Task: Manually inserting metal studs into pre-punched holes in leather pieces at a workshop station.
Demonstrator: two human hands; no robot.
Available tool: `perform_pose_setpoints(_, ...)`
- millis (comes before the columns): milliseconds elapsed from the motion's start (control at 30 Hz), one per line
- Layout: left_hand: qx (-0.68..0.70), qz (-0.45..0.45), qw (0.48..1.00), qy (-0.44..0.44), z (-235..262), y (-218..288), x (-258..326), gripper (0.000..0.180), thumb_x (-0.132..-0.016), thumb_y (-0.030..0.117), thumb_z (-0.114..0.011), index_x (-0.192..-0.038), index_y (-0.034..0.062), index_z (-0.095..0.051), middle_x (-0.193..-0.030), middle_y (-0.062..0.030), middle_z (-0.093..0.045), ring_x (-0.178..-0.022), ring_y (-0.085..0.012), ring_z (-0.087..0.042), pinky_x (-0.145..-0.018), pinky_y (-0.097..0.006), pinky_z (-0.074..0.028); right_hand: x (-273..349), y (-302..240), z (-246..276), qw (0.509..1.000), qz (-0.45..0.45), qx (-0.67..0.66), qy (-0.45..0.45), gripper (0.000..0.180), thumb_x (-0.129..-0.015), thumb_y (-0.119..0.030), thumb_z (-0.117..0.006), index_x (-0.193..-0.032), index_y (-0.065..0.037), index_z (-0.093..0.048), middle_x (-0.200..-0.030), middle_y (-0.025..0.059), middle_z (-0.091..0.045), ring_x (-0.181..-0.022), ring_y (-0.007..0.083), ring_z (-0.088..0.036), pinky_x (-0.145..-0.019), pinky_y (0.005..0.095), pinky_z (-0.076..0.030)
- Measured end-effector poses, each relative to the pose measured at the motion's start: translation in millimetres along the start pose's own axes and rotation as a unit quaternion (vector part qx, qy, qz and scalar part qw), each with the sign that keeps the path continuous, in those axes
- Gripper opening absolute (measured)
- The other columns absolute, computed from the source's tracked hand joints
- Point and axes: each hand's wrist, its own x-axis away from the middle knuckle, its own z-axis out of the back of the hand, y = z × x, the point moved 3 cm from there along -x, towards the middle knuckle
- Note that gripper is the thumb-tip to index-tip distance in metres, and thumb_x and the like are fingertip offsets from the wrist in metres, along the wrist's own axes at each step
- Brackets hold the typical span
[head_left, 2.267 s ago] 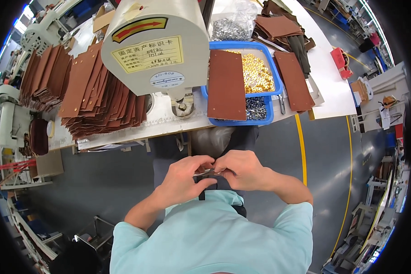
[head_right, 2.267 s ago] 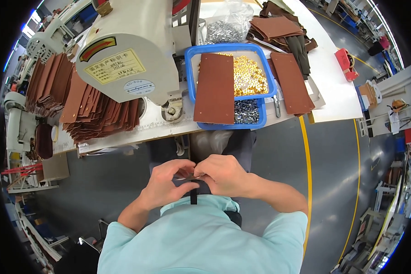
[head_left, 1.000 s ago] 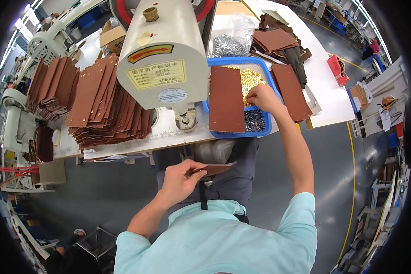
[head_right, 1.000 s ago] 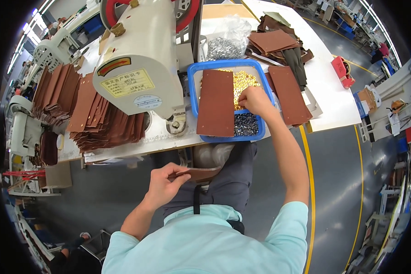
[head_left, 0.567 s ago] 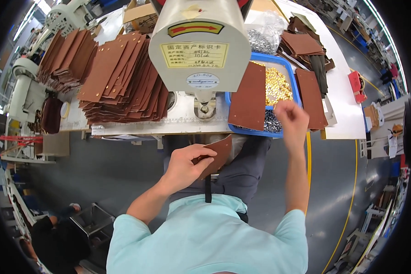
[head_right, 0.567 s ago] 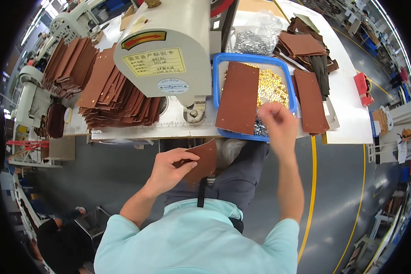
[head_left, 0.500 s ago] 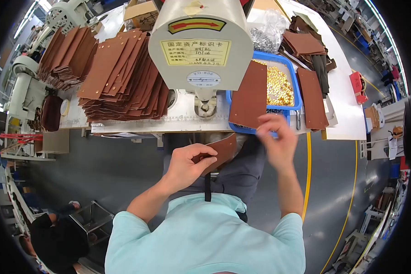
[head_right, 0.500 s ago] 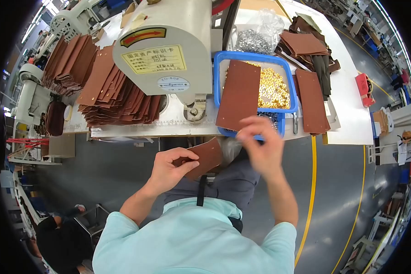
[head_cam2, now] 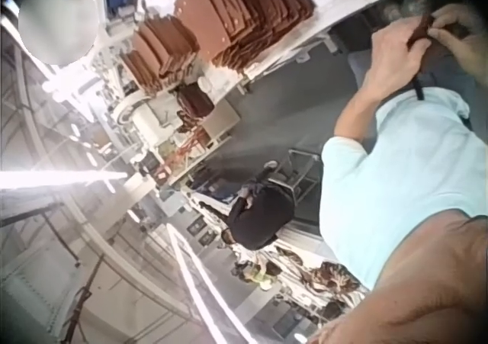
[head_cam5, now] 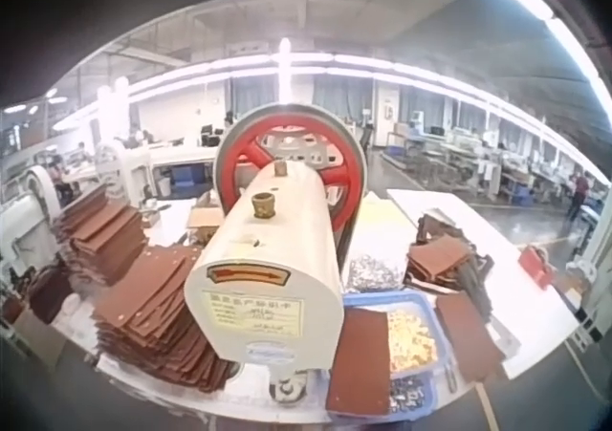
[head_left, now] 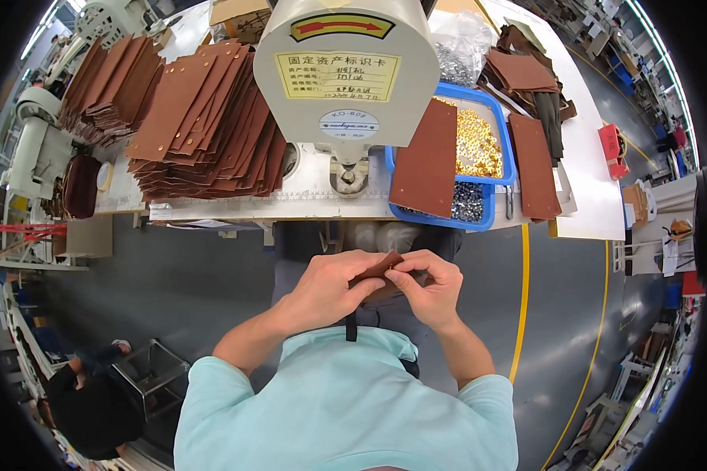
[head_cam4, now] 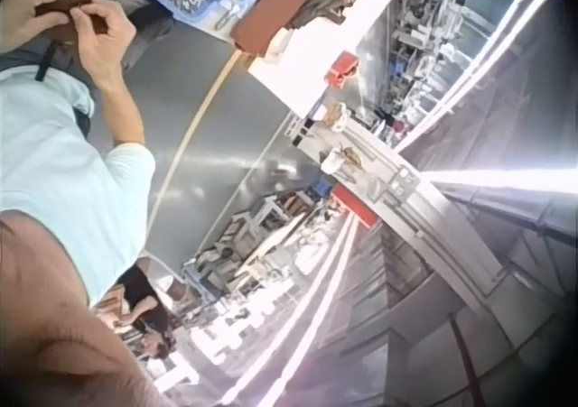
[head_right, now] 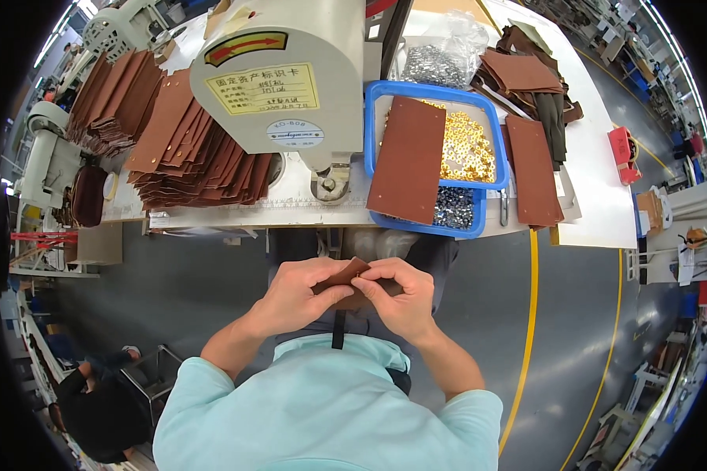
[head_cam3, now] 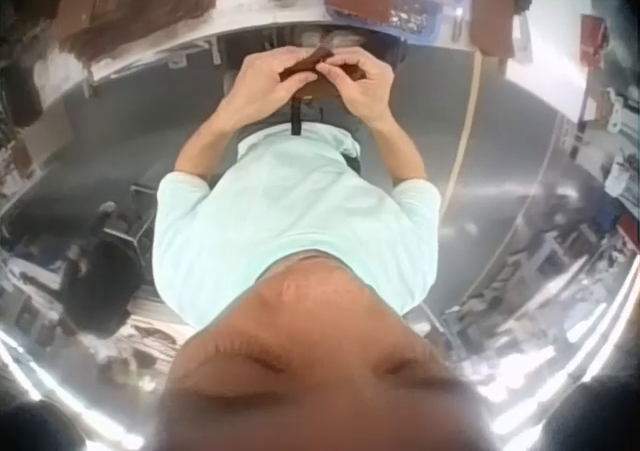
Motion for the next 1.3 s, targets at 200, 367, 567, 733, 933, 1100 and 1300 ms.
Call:
perform_pose_setpoints(200,-0.029,-0.042,0.998,0.031,-8,-3,4,0.032,-0.090,0.008,-0.072,-0.122,0.0062,-0.072,-0.099,-0.0120,-0.075,-0.079,-0.0273,-0.072,-0.069,-0.032,-0.058,1,-1,-1,0.998,0.012,0.046,0.031,0.023,-0.079,0.001,-0.084,-0.099,0.001,-0.073,-0.086,0.0098,-0.075,-0.078,0.0148,-0.071,-0.075,0.0264,-0.057)
perform_pose_setpoints(367,-0.031,-0.023,0.999,0.006,-4,-1,3,0.030,-0.090,0.011,-0.073,-0.120,0.0074,-0.073,-0.090,-0.0115,-0.075,-0.073,-0.0283,-0.072,-0.065,-0.033,-0.057,6,-1,-1,0.983,0.123,0.133,0.037,0.019,-0.080,0.000,-0.083,-0.096,0.001,-0.073,-0.085,0.0108,-0.075,-0.073,0.0143,-0.071,-0.065,0.0265,-0.058)
perform_pose_setpoints(567,-0.051,-0.008,0.999,-0.003,-5,-4,-1,0.027,-0.092,0.020,-0.072,-0.115,0.0071,-0.073,-0.088,-0.0114,-0.074,-0.072,-0.0281,-0.072,-0.064,-0.033,-0.056,6,5,1,0.999,0.017,0.045,0.001,0.013,-0.082,-0.002,-0.083,-0.088,0.000,-0.071,-0.078,0.0095,-0.074,-0.070,0.0137,-0.070,-0.064,0.0253,-0.055)
perform_pose_setpoints(733,0.078,0.098,0.992,-0.036,-8,-26,-10,0.025,-0.094,0.022,-0.073,-0.111,0.0042,-0.073,-0.088,-0.0081,-0.076,-0.073,-0.0162,-0.070,-0.066,-0.030,-0.054,-4,2,16,0.995,-0.027,0.081,-0.048,0.010,-0.088,-0.006,-0.078,-0.096,-0.001,-0.076,-0.088,0.0106,-0.077,-0.075,0.0149,-0.073,-0.066,0.0266,-0.055)
perform_pose_setpoints(933,0.282,0.170,0.942,-0.063,-7,-48,-10,0.024,-0.097,0.018,-0.072,-0.113,0.0010,-0.069,-0.089,-0.0014,-0.074,-0.081,-0.0060,-0.064,-0.072,-0.026,-0.053,-53,44,99,0.952,-0.045,0.267,0.146,0.018,-0.093,-0.006,-0.068,-0.109,0.001,-0.074,-0.090,0.0154,-0.075,-0.075,0.0183,-0.072,-0.070,0.0320,-0.056)
perform_pose_setpoints(1100,0.061,0.003,0.998,-0.028,-9,-12,1,0.018,-0.095,0.014,-0.072,-0.108,0.0029,-0.067,-0.089,-0.0100,-0.075,-0.076,-0.0183,-0.072,-0.068,-0.029,-0.055,-83,88,129,0.886,-0.051,0.460,0.021,0.020,-0.086,-0.007,-0.072,-0.105,-0.002,-0.075,-0.088,0.0177,-0.070,-0.081,0.0335,-0.069,-0.076,0.0423,-0.054)
perform_pose_setpoints(1300,-0.179,-0.259,0.944,0.100,-16,-6,22,0.018,-0.081,0.007,-0.076,-0.095,0.0081,-0.066,-0.085,-0.0058,-0.074,-0.071,-0.0204,-0.072,-0.056,-0.030,-0.055,-93,97,131,0.862,-0.004,0.507,-0.008,0.013,-0.084,-0.007,-0.072,-0.095,-0.002,-0.076,-0.089,0.0180,-0.070,-0.084,0.0389,-0.068,-0.078,0.0464,-0.053)
